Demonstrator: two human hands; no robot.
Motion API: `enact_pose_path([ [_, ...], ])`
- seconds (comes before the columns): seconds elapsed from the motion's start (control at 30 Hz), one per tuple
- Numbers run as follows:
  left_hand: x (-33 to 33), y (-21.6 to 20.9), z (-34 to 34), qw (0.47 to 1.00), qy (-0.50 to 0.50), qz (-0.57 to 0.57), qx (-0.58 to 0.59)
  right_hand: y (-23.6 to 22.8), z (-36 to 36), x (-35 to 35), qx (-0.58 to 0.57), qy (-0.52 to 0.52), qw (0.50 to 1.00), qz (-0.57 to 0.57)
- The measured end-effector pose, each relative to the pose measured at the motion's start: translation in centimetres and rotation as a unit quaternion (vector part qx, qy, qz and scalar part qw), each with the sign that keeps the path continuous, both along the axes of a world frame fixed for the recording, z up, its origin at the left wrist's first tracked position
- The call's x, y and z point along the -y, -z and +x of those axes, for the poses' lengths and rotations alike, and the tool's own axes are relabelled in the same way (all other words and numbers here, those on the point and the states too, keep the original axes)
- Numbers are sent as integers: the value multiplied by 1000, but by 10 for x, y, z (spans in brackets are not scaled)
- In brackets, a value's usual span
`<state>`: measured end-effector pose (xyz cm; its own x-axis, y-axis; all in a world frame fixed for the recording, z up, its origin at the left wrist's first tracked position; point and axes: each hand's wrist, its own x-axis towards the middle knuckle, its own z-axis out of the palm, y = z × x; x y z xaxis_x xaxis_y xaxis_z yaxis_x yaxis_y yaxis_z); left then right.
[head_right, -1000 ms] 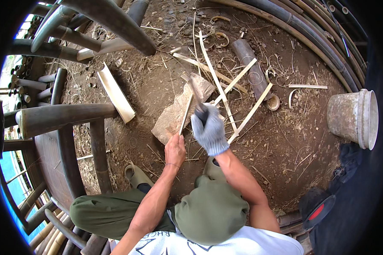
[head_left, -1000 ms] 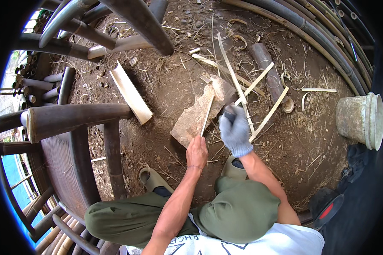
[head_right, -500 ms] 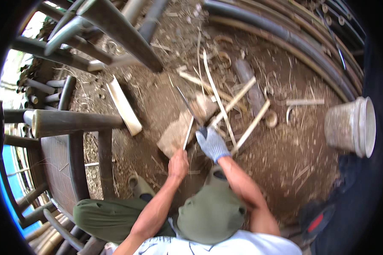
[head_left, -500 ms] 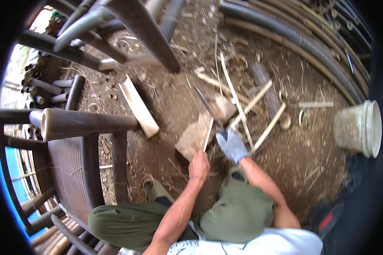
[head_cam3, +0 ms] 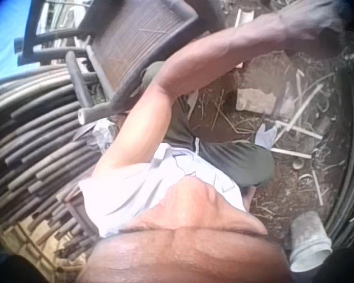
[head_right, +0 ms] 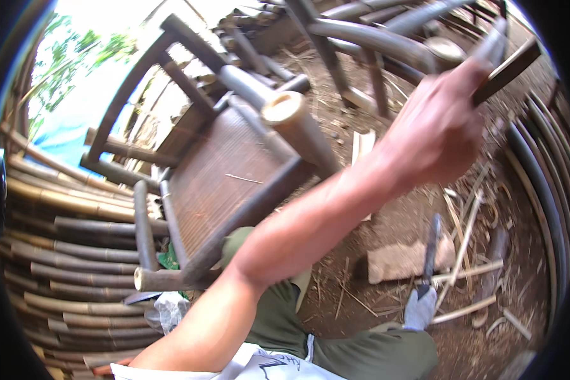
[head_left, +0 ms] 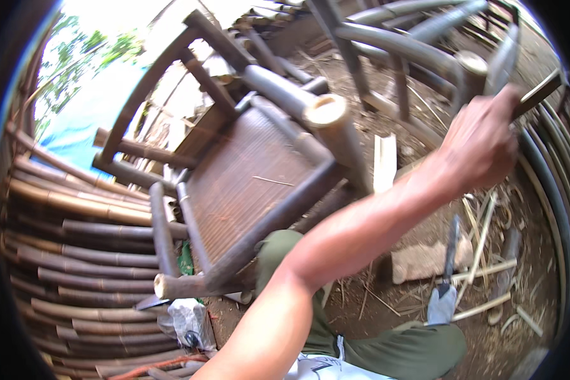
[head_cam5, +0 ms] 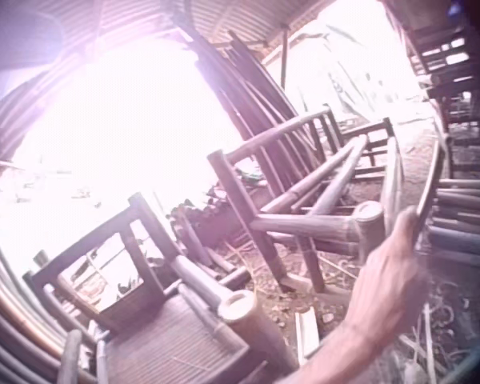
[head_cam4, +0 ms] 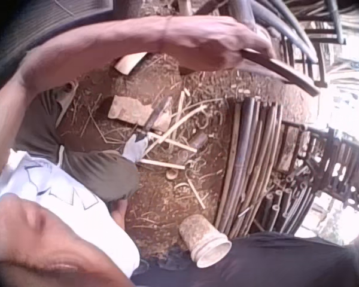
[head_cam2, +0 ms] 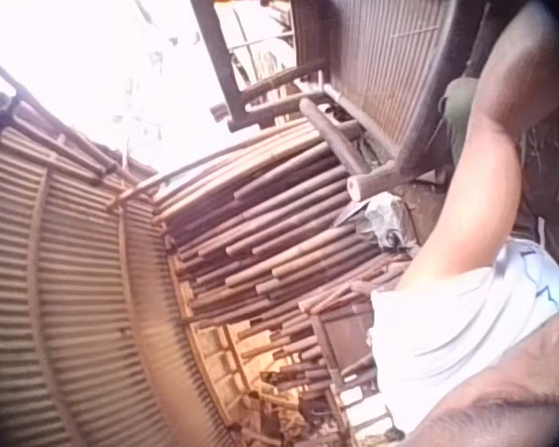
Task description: The person whittles and thins a bamboo strip using a blade against a wooden block, then uses the blade to shave and smooth several additional bamboo segments.
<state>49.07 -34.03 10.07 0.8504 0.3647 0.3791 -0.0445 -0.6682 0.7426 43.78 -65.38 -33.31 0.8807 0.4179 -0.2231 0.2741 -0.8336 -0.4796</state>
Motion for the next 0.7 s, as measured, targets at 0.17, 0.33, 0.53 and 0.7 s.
enact_pose_path([
  [0.17,-105,-61,-62,959,-96,236,-123,15,19,22,-53,-12,998,-29],
  [0.33,-271,-13,-226,917,-215,337,-16,38,8,16,-3,-31,997,67],
  [0.53,-363,17,-360,820,-414,368,-146,86,28,29,116,-66,991,9],
  [0.7,-397,38,-398,798,-444,379,-147,50,17,-14,108,-65,992,-23],
])
